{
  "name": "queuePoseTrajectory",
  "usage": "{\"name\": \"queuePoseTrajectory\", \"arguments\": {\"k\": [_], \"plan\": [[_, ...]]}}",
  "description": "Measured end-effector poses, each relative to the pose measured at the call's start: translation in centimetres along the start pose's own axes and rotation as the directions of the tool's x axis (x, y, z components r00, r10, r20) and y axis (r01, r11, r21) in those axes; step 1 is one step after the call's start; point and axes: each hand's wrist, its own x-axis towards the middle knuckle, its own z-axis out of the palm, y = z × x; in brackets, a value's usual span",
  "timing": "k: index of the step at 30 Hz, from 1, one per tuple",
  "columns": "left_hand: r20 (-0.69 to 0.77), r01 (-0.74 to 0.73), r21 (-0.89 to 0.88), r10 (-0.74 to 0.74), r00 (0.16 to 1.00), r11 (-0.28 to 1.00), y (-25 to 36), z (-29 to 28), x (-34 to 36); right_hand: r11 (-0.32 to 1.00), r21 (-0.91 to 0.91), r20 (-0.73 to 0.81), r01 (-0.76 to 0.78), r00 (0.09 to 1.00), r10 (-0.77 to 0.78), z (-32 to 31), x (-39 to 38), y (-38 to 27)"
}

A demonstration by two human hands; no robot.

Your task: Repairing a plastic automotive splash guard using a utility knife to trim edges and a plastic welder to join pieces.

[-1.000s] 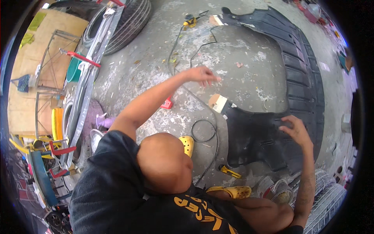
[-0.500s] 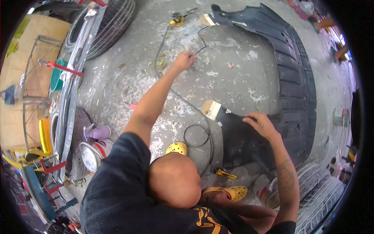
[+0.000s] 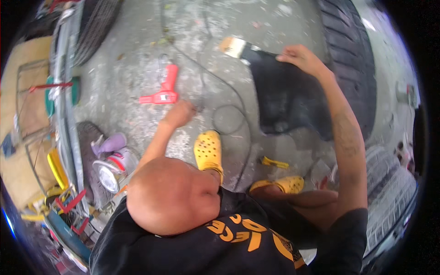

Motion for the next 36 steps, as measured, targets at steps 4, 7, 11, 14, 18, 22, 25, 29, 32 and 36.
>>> {"name": "queuePoseTrajectory", "arguments": {"k": [4,7,11,14,18,22,25,29,32,36], "plan": [[0.217,0.037,-0.035,-0.028,0.976,0.999,1.8,1.2,-2.0,0.983,-0.173,0.021,-0.065,0.997,0.07,-1.7,-0.3,0.4],[-0.274,-0.28,0.12,0.303,0.913,0.953,3.5,2.9,-3.6,0.988,0.023,0.14,-0.152,0.979,0.147,-3.5,-1.6,0.3],[-0.706,-0.125,-0.244,-0.088,0.703,0.962,5.2,-3.0,-5.1,0.964,-0.09,0.261,-0.251,0.928,0.266,-5.0,-2.2,-3.1],[-0.819,0.126,-0.341,-0.36,0.446,0.932,-3.1,-5.2,-5.0,0.963,-0.194,0.175,-0.19,0.959,0.224,-4.7,-3.9,-3.3],[-0.622,-0.086,-0.763,-0.691,0.368,0.641,-13.8,-6.1,-3.7,0.939,-0.342,0.072,-0.048,0.994,0.077,-4.5,-5.8,-5.8],[-0.688,0.279,-0.615,-0.674,0.269,0.738,-22.4,-7.0,-4.1,0.947,-0.32,0.082,-0.028,0.995,0.058,-4.5,-7.5,-7.2],[-0.723,0.445,-0.474,-0.624,0.296,0.76,-20.3,-7.1,-2.5,0.933,-0.346,0.08,-0.095,0.988,0.13,-5.0,-9.9,-7.0],[-0.309,0.72,-0.253,-0.759,0.573,0.647,-17.5,-5.5,-6.3,0.969,-0.232,0.004,-0.086,0.996,0.089,-4.5,-11.2,-5.0],[0.048,0.583,-0.765,-0.877,0.478,0.275,-11.9,-2.7,-7.4,0.971,-0.212,-0.057,-0.107,0.994,0.097,-5.6,-11.3,-3.6],[0.035,0.203,-0.979,-0.947,0.318,0.032,-10.0,0.3,-6.8,0.98,-0.2,-0.123,-0.006,0.992,-0.019,-4.7,-8.3,-2.4]]}}
